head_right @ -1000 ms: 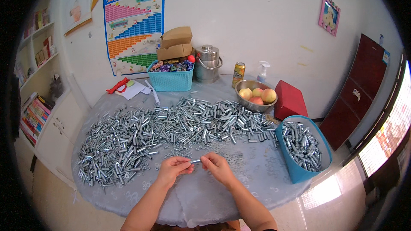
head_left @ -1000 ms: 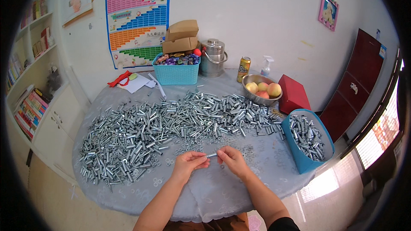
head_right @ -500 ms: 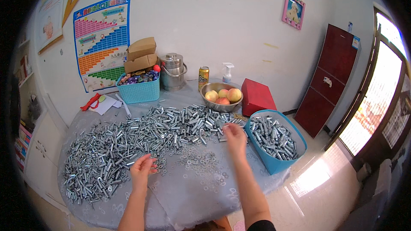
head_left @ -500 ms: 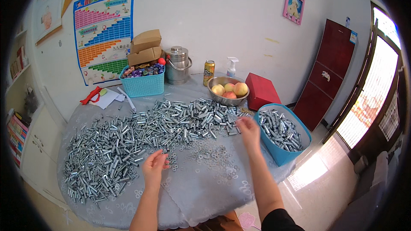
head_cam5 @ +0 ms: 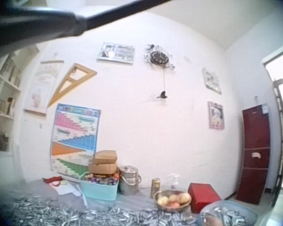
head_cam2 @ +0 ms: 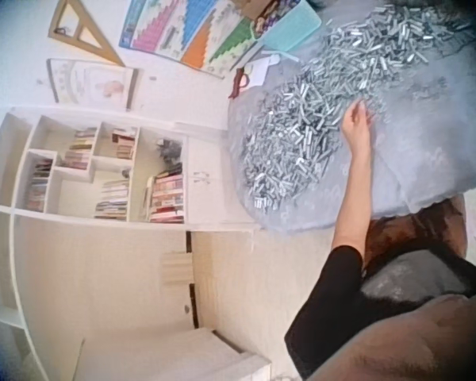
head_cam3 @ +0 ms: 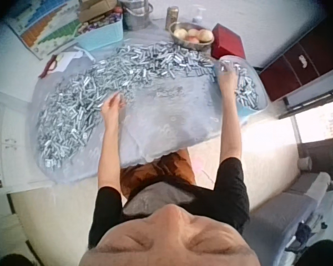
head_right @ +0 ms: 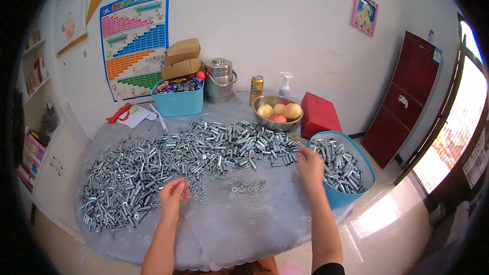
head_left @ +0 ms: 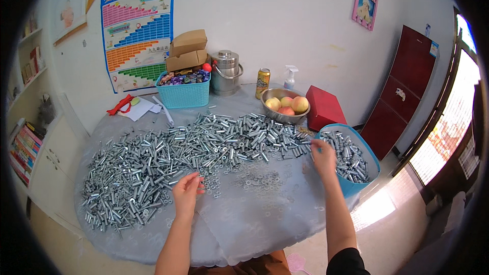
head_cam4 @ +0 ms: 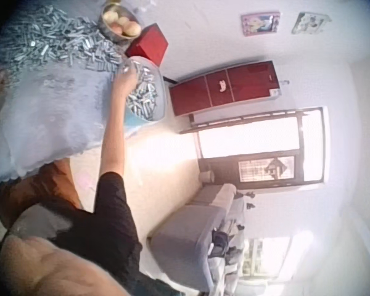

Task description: The person sits at a table covered with a large pile of metal bolts and washers. They repeatedly pick up a bolt and a washer, thread the washer onto the bolt, and place the assembled unit into a blue plastic bin on the right. The process is continuous and repetitive throughout the clip.

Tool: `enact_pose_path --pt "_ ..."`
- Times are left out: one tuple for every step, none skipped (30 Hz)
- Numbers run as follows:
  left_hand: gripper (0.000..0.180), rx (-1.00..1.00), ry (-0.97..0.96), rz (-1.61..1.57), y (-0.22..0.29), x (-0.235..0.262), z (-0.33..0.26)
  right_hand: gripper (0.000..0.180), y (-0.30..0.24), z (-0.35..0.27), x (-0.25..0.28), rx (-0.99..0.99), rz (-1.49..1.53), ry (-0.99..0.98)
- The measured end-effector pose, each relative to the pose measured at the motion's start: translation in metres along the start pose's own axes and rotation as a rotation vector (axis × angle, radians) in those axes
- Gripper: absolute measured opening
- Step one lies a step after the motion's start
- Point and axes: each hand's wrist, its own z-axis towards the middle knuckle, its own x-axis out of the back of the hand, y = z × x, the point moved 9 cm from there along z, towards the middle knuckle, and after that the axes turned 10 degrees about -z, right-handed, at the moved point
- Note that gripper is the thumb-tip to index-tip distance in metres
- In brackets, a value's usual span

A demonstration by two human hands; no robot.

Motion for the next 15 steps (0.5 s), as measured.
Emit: enact_pose_path --pt "0.018 -0.013 0.017 0.006 0.003 0.004 0.0 0.018 -0.016 -0.009 -0.028 0.023 0.067 -0.128" --pt "0.017 -0.03 0.034 0.012 0.007 0.008 0.001 0.019 -0.029 -0.021 -0.057 0.049 0.135 -0.254" --pt "0.017 -0.043 0.043 0.014 0.011 0.009 0.003 0.019 -0.038 -0.031 -0.083 0.106 0.124 -0.324" --pt "0.017 -0.057 0.07 0.008 0.013 0.013 0.006 0.018 -0.047 -0.041 -0.107 0.168 0.116 -0.396" --pt "0.016 -0.072 0.105 0.003 0.015 0.021 0.008 0.019 -0.055 -0.048 -0.118 0.2 0.065 -0.387" --pt "0.016 -0.088 0.139 -0.002 0.016 0.029 0.011 0.019 -0.063 -0.055 -0.127 0.232 0.013 -0.377" --pt "0.016 -0.098 0.162 0.002 0.018 0.035 0.013 0.02 -0.069 -0.059 -0.134 0.264 -0.038 -0.366" --pt "0.015 -0.104 0.187 0.004 0.017 0.041 0.016 0.019 -0.068 -0.062 -0.14 0.245 -0.043 -0.345" --pt "0.015 -0.111 0.211 0.007 0.018 0.046 0.017 0.018 -0.066 -0.063 -0.146 0.226 -0.049 -0.322" --pt "0.014 -0.116 0.217 0.014 0.019 0.047 0.018 0.017 -0.064 -0.063 -0.149 0.205 -0.054 -0.3" --pt "0.014 -0.123 0.228 0.019 0.022 0.049 0.018 0.016 -0.068 -0.063 -0.148 0.202 -0.042 -0.281" --pt "0.013 -0.129 0.238 0.023 0.024 0.051 0.017 0.014 -0.072 -0.063 -0.145 0.197 -0.03 -0.262" --pt "0.013 -0.142 0.249 0.03 0.023 0.055 0.017 0.013 -0.074 -0.063 -0.143 0.193 -0.017 -0.243" --pt "0.012 -0.167 0.267 0.116 0.027 0.057 0.016 0.012 -0.073 -0.062 -0.144 0.201 -0.014 -0.234" --pt "0.011 -0.19 0.286 0.202 0.032 0.058 0.016 0.012 -0.07 -0.062 -0.145 0.208 -0.01 -0.226"
